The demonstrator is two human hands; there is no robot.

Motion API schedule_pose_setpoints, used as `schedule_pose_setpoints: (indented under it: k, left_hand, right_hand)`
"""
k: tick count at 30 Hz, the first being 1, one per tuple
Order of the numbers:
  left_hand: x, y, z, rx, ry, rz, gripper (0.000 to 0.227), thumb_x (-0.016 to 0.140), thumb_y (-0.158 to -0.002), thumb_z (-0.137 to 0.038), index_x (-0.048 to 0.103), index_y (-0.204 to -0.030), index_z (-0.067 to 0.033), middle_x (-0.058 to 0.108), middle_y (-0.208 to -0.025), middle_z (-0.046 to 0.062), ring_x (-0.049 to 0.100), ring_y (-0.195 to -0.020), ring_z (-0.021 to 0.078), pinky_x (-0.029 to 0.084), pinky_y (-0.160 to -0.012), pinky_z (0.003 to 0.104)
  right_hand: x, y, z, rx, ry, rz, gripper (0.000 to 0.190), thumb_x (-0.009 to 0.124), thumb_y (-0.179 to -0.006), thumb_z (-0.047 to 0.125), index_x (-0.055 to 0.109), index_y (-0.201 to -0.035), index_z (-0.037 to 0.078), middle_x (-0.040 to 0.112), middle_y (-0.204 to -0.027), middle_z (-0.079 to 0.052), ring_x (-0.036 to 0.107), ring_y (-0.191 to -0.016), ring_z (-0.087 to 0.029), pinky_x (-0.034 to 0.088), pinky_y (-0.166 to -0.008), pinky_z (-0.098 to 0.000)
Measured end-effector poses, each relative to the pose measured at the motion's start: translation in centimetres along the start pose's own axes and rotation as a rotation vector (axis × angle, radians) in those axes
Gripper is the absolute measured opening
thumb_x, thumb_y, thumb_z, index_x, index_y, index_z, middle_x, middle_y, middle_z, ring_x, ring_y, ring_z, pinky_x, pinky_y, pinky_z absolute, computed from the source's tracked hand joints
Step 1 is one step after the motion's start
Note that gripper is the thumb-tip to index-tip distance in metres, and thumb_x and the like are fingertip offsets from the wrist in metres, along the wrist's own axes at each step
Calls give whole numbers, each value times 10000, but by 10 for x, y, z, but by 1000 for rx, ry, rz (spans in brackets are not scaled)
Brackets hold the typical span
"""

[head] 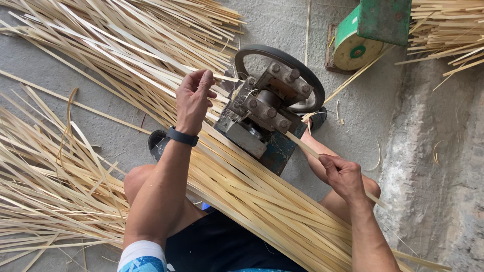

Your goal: The person processes bamboo strips by feeding them one at a time into a hand-cranked machine while holding a large bundle of strips in their lap.

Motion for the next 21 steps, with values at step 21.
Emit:
schedule_pose_setpoints:
  k: [21]
  left_hand:
    - [-1, 1, 7, 17, 11, 21, 412, 685, -990, -384, 661, -1200, -30, 734, -983, 54, 683, -734, 77, 544, -542, 201]
  right_hand:
    - [16, 84, 42, -164, 134, 56, 86, 770, -882, 152, 771, -942, 91, 787, -839, -44, 732, -687, -125, 585, -610, -283]
Point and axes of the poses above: each hand's wrist, its own y-axis away from the middle knuckle, its own x-axis out of the palm, z = x × y, the point moved 7 cm from there along -y, towards the middle knuckle
